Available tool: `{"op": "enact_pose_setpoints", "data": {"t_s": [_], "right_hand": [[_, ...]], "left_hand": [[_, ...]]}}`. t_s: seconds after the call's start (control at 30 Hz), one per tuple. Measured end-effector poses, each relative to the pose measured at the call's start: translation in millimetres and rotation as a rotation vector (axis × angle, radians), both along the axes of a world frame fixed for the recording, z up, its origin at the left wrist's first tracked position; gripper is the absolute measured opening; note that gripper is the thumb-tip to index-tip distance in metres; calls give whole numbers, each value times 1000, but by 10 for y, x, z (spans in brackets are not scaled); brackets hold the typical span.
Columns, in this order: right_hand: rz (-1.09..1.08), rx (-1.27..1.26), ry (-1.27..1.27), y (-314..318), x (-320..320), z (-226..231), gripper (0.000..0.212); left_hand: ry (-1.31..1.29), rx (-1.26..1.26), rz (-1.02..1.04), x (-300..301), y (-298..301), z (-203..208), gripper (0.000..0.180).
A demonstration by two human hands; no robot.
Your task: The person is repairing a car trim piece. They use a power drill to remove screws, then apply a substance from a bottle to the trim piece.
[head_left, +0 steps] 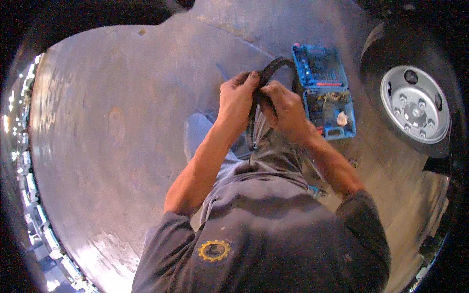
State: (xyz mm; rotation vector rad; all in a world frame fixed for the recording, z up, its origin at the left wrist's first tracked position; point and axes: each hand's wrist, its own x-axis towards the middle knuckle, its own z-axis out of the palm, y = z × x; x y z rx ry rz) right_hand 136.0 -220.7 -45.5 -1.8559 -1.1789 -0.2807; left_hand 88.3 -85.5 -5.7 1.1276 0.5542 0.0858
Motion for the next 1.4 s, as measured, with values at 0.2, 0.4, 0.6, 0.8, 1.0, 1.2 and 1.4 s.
{"op": "enact_pose_setpoints", "data": {"t_s": [0.2, 0.4, 0.6, 0.8, 1.0, 1.2, 1.4], "right_hand": [[-222, -9, 147, -19, 57, 466, 44], [96, -294, -395, -82, 402, 826, 43], [237, -335, -219, 114, 448, 938, 32], [247, -331, -163, 202, 362, 1002, 28], [347, -291, -134, 185, 372, 934, 27], [384, -346, -127, 126, 386, 809, 27], [424, -355, -169, 149, 296, 737, 23]], "left_hand": [[-48, 2, -401, -301, 404, 112, 38], [-186, 308, -569, -412, 534, 447, 47], [-283, 672, -325, -467, 601, 369, 31], [-592, 1147, -128, -494, 601, 348, 19], [-703, 1158, -419, -418, 742, 473, 15], [-638, 1083, -603, -421, 754, 357, 11], [-430, 1023, -699, -582, 736, 335, 13]]}}
